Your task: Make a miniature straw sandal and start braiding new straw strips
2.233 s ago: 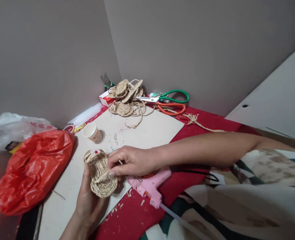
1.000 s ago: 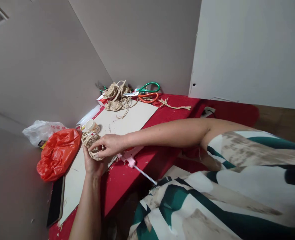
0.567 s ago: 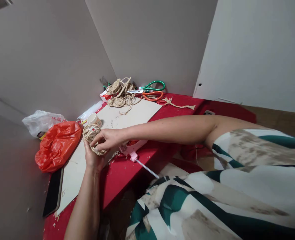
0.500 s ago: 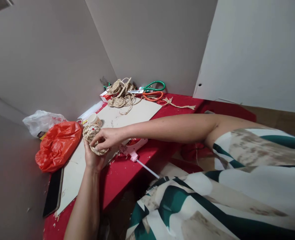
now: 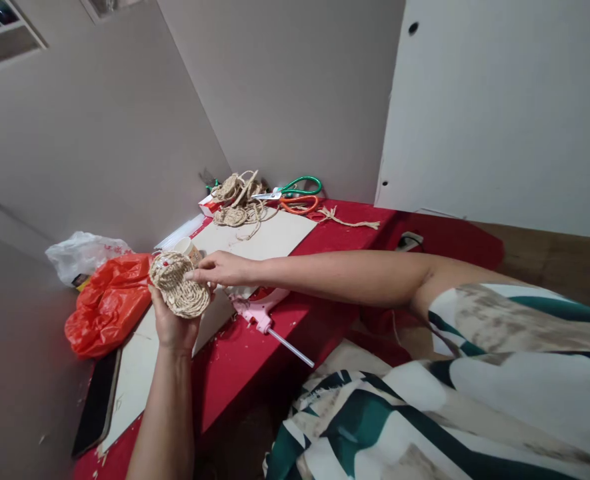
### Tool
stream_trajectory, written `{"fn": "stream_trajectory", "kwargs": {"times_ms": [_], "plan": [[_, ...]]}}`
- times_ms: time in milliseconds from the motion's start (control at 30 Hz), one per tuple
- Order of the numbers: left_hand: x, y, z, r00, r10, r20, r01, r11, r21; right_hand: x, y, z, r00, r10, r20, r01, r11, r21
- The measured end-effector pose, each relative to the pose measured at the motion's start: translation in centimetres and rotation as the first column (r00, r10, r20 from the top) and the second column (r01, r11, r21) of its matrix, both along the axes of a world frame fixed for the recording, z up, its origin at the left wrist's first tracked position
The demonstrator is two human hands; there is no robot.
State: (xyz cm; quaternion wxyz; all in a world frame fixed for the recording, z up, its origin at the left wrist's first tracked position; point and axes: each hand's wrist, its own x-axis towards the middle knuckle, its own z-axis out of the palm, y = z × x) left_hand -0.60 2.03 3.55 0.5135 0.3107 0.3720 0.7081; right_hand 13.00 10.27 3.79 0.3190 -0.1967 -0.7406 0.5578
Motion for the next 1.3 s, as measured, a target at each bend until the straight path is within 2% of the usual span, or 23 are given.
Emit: {"fn": "stream_trajectory", "kwargs": {"times_ms": [67, 167, 333, 467, 533, 633, 700, 767, 800, 900, 967, 1167, 1300], "plan": [[0.2, 0.3, -0.4, 0.998, 0.052, -0.019, -0.051, 0.998, 0.021, -0.3, 0.1, -0.2, 1.000, 0.024, 0.003, -0.024, 1.000, 0.009], [-0.2, 0.6, -0.9, 0.994, 0.088, -0.072, -0.086, 0.996, 0.018, -0.5, 0.4, -0.2, 1.000, -0.011, 0.013, 0.011, 1.000, -0.013], [-1.5, 0.6, -0.8, 0.986, 0.056, -0.156, -0.072, 0.992, -0.099, -0.2, 1.1, 0.5, 0.995, -0.095, 0.011, 0.096, 0.983, -0.155], [-2.8, 0.8, -1.2, 0.955, 0.157, -0.250, -0.206, 0.961, -0.183, -0.7, 1.9, 1.0, 0.992, -0.120, 0.029, 0.124, 0.962, -0.243], [-3.7, 0.8, -1.5, 0.911, 0.269, -0.312, -0.321, 0.938, -0.130, -1.2, 2.4, 0.9, 0.993, -0.111, 0.036, 0.117, 0.951, -0.285], [-4.8, 0.6, -1.8, 0.816, 0.461, -0.349, -0.488, 0.873, 0.012, -1.9, 3.4, 0.7, 0.993, -0.109, 0.034, 0.114, 0.934, -0.339], [-4.9, 0.3, -1.8, 0.729, 0.547, -0.411, -0.541, 0.829, 0.142, -2.1, 3.9, 0.7, 0.992, -0.122, 0.034, 0.126, 0.915, -0.382], [-4.5, 0.1, -1.8, 0.629, 0.579, -0.519, -0.515, 0.810, 0.280, -2.3, 4.3, 0.7, 0.991, -0.126, 0.035, 0.129, 0.898, -0.420], [-4.2, 0.0, -1.8, 0.588, 0.565, -0.578, -0.468, 0.821, 0.327, -2.4, 4.4, 0.8, 0.992, -0.119, 0.036, 0.123, 0.894, -0.432], [-3.3, 0.0, -2.0, 0.528, 0.460, -0.714, -0.319, 0.886, 0.335, -2.5, 4.4, 0.7, 0.996, -0.088, 0.033, 0.094, 0.896, -0.433], [-3.0, 0.1, -2.2, 0.500, 0.410, -0.763, -0.270, 0.911, 0.313, -2.5, 4.4, 0.4, 0.997, -0.072, 0.019, 0.073, 0.906, -0.417], [-3.4, 0.4, -3.0, 0.478, 0.384, -0.790, -0.275, 0.919, 0.281, -1.8, 4.2, -0.3, 0.999, -0.039, 0.011, 0.040, 0.923, -0.382], [-2.8, 0.5, -3.0, 0.521, 0.411, -0.748, -0.322, 0.906, 0.274, -1.0, 3.7, 0.1, 0.998, -0.062, -0.034, 0.045, 0.928, -0.371]]}}
